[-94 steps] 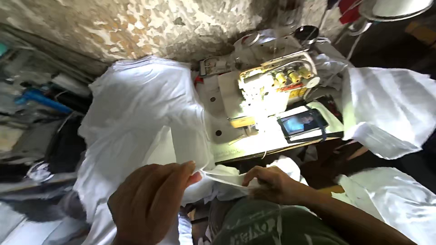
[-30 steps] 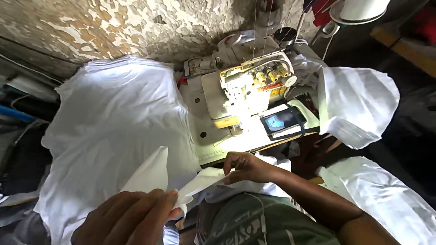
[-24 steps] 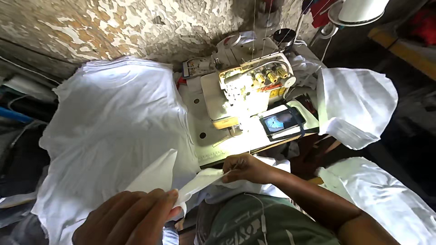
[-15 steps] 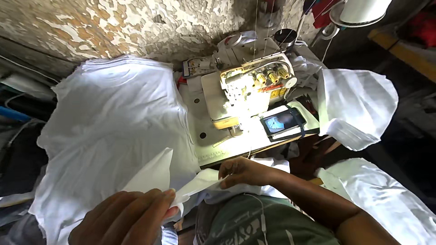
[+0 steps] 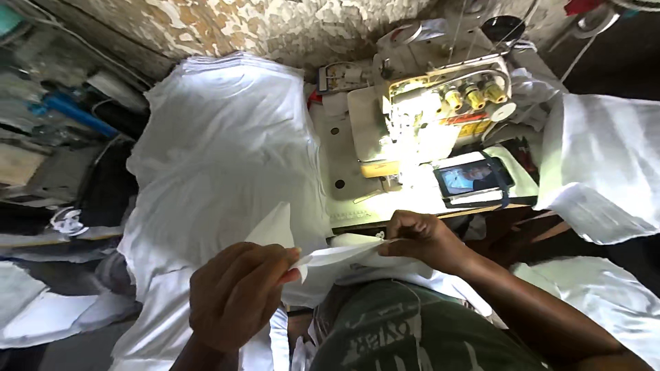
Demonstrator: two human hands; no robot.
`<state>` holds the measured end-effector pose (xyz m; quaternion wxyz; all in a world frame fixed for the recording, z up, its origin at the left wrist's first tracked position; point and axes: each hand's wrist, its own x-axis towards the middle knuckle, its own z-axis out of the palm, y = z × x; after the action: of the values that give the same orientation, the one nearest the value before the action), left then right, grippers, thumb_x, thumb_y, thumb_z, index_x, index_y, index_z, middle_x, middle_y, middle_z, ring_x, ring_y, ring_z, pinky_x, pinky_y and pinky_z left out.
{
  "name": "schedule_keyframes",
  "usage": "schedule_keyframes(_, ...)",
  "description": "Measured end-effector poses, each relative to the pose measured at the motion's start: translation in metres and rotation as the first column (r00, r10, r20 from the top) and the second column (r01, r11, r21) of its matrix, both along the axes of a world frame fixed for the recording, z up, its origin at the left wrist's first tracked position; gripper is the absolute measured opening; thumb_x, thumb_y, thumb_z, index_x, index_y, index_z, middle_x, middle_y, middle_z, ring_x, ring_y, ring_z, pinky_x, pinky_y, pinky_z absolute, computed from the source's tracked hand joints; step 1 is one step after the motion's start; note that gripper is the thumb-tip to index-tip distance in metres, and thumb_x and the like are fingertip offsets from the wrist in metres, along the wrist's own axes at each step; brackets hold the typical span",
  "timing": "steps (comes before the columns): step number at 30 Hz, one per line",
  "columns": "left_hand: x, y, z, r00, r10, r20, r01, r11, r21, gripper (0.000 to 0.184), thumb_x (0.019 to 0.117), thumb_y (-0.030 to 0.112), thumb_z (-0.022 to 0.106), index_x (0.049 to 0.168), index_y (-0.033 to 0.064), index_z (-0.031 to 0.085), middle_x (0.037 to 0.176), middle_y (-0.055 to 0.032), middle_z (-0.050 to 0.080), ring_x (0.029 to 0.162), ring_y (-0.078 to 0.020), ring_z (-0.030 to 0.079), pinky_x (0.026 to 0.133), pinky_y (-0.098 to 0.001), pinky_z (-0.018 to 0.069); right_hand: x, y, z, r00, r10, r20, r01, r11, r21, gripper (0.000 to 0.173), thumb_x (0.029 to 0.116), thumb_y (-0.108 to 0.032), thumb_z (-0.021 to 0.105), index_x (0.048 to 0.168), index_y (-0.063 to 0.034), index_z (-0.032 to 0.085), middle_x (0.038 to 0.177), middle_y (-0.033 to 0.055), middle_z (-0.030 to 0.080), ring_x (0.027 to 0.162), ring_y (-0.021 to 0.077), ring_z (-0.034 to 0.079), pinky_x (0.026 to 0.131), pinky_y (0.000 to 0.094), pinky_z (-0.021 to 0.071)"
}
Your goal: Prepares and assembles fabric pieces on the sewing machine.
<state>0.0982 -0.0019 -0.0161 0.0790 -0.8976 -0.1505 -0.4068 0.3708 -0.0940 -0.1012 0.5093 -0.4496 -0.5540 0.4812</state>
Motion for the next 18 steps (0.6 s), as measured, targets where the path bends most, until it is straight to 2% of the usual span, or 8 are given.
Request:
schedule_keyframes(3, -0.007, 0.001, -0.003, 0.998, 0.005, 0.062, -0.003, 0.999, -0.032, 0.019, 0.1094, 0.024, 0.047, 0.103, 0.0087, 0.056, 0.092, -0.0034, 0.060, 0.084, -0.0061, 0.062, 0.076, -0.0161, 0.0495, -0.002, -0.006, 0.001, 0.951, -0.185, 0.246, 0.093, 0.934, 0.345, 0.021, 0.0921, -0.024, 0.076, 0.082, -0.0069, 0.067, 0.076, -0.0037, 0.065, 0.070, -0.0051, 0.056, 0.066, 0.0100, 0.0460)
schedule_keyframes(5, -0.013, 0.002, -0.003, 0.997, 0.027, 0.078, -0.024, 0.999, -0.040, 0.017, 0.1090, 0.023, 0.047, 0.106, 0.0091, 0.056, 0.094, -0.0024, 0.061, 0.085, -0.0045, 0.062, 0.077, -0.0159, 0.0496, -0.001, -0.006, 0.005, 0.921, -0.198, 0.336, 0.032, 0.897, 0.440, 0.024, 0.0936, -0.028, 0.074, 0.081, -0.0086, 0.068, 0.074, -0.0028, 0.067, 0.076, 0.0013, 0.057, 0.078, 0.0200, 0.0435)
schedule_keyframes(6, -0.015, 0.002, -0.002, 0.997, 0.026, 0.070, -0.023, 0.999, -0.046, 0.017, 0.1089, 0.024, 0.048, 0.107, 0.0095, 0.056, 0.094, -0.0019, 0.061, 0.086, -0.0039, 0.061, 0.078, -0.0154, 0.0492, 0.001, -0.005, 0.008, 0.930, -0.110, 0.351, -0.041, 0.917, 0.396, 0.024, 0.0941, -0.028, 0.073, 0.082, -0.0075, 0.068, 0.074, -0.0023, 0.066, 0.076, 0.0011, 0.058, 0.082, 0.0212, 0.0435)
schedule_keyframes(8, -0.015, 0.001, -0.001, 1.000, -0.002, 0.029, 0.004, 0.998, -0.059, 0.019, 0.1094, 0.025, 0.047, 0.104, 0.0088, 0.055, 0.092, -0.0042, 0.061, 0.085, -0.0071, 0.061, 0.077, -0.0164, 0.0486, 0.006, 0.000, 0.012, 0.945, 0.216, 0.245, -0.258, 0.954, 0.155, 0.022, 0.0939, -0.021, 0.072, 0.088, -0.0004, 0.068, 0.078, -0.0026, 0.064, 0.074, -0.0059, 0.054, 0.073, 0.0110, 0.0446)
schedule_keyframes(10, -0.013, -0.002, 0.000, 1.000, -0.022, -0.018, 0.020, 0.997, -0.073, 0.023, 0.1106, 0.027, 0.045, 0.103, 0.0087, 0.056, 0.090, -0.0063, 0.061, 0.085, -0.0102, 0.062, 0.077, -0.0175, 0.0478, 0.010, 0.007, 0.017, 0.894, 0.444, 0.058, -0.437, 0.894, -0.099, 0.016, 0.0937, -0.014, 0.071, 0.089, -0.0003, 0.065, 0.074, -0.0076, 0.058, 0.067, -0.0081, 0.050, 0.064, 0.0104, 0.0423)
schedule_keyframes(12, -0.016, -0.001, -0.003, 0.998, -0.034, -0.051, 0.030, 0.995, -0.091, 0.024, 0.1114, 0.027, 0.042, 0.108, 0.0096, 0.058, 0.094, -0.0062, 0.061, 0.088, -0.0101, 0.062, 0.080, -0.0173, 0.0472, 0.012, 0.010, 0.019, 0.839, 0.543, -0.032, -0.538, 0.818, -0.206, 0.014, 0.0939, -0.012, 0.071, 0.084, -0.0054, 0.062, 0.068, -0.0116, 0.055, 0.061, -0.0082, 0.049, 0.057, 0.0109, 0.0404)
schedule_keyframes(14, -0.018, 0.003, -0.008, 0.998, -0.048, -0.042, 0.044, 0.994, -0.099, 0.023, 0.1113, 0.026, 0.042, 0.109, 0.0090, 0.058, 0.094, -0.0067, 0.061, 0.089, -0.0101, 0.062, 0.080, -0.0175, 0.0475, 0.011, 0.011, 0.019, 0.797, 0.602, -0.052, -0.595, 0.767, -0.241, 0.017, 0.0933, -0.012, 0.071, 0.084, -0.0066, 0.059, 0.068, -0.0089, 0.054, 0.056, -0.0049, 0.049, 0.051, 0.0130, 0.0391)
schedule_keyframes(18, -0.015, 0.005, -0.008, 0.997, -0.067, -0.042, 0.061, 0.991, -0.118, 0.023, 0.1112, 0.026, 0.042, 0.107, 0.0081, 0.056, 0.093, -0.0071, 0.061, 0.089, -0.0098, 0.062, 0.081, -0.0174, 0.0473, 0.005, 0.015, 0.011, 0.769, 0.602, -0.213, -0.638, 0.704, -0.313, 0.015, 0.0932, -0.008, 0.070, 0.088, -0.0095, 0.056, 0.069, -0.0093, 0.053, 0.059, -0.0039, 0.050, 0.055, 0.0139, 0.0412)
